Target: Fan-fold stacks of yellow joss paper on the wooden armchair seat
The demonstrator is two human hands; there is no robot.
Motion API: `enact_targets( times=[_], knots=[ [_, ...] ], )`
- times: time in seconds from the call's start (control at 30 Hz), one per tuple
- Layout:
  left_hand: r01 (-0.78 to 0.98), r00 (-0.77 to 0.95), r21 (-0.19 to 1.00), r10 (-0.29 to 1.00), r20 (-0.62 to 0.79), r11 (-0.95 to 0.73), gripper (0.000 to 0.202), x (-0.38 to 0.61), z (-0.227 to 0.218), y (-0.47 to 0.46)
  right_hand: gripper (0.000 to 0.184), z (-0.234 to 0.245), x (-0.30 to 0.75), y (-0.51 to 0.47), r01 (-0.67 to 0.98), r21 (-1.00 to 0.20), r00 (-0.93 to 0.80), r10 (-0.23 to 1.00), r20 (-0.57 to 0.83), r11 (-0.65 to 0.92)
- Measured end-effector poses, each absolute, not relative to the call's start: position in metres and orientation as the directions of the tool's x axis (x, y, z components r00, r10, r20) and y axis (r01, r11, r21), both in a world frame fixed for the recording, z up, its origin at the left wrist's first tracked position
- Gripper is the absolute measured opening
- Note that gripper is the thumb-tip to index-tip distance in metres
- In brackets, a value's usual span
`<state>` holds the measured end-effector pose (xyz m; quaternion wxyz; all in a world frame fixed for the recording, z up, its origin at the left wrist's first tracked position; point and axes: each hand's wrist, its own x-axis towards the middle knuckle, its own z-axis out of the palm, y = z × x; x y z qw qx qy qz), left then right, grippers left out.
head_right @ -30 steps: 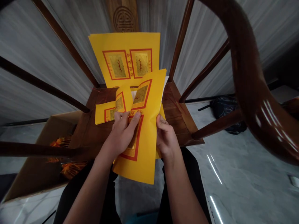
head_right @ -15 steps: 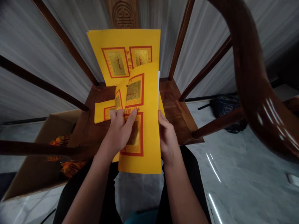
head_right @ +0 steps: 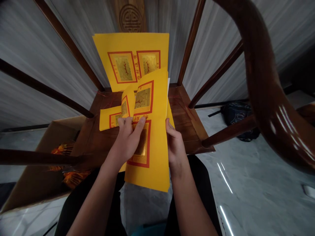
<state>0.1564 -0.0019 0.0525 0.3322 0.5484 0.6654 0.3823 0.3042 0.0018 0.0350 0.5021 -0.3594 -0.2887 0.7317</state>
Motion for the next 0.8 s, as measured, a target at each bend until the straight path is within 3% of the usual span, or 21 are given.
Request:
enact_targets(
  times=[0.47,0.63,0.8],
  knots=[
    [0.446,-0.138,0.89,0.99,-0.036,0.095,0.04,0.156,0.047,0.0,0.022,0.029,0.305,0.0,-0.563,-0.762,-0.215,0.946,-0.241,-0.322],
    [0.472,-0.178,0.875,0.984,-0.019,0.102,0.041,0.15,0.046,0.002,0.014,0.027,0.308,0.004,-0.543,-0.824,-0.093,0.987,-0.13,-0.16],
    [0.562,-0.211,0.823,0.977,0.041,0.087,0.05,0.152,0.05,-0.003,0.016,0.031,0.316,0.007,-0.34,-0.94,-0.011,1.0,0.008,0.004]
  ],
)
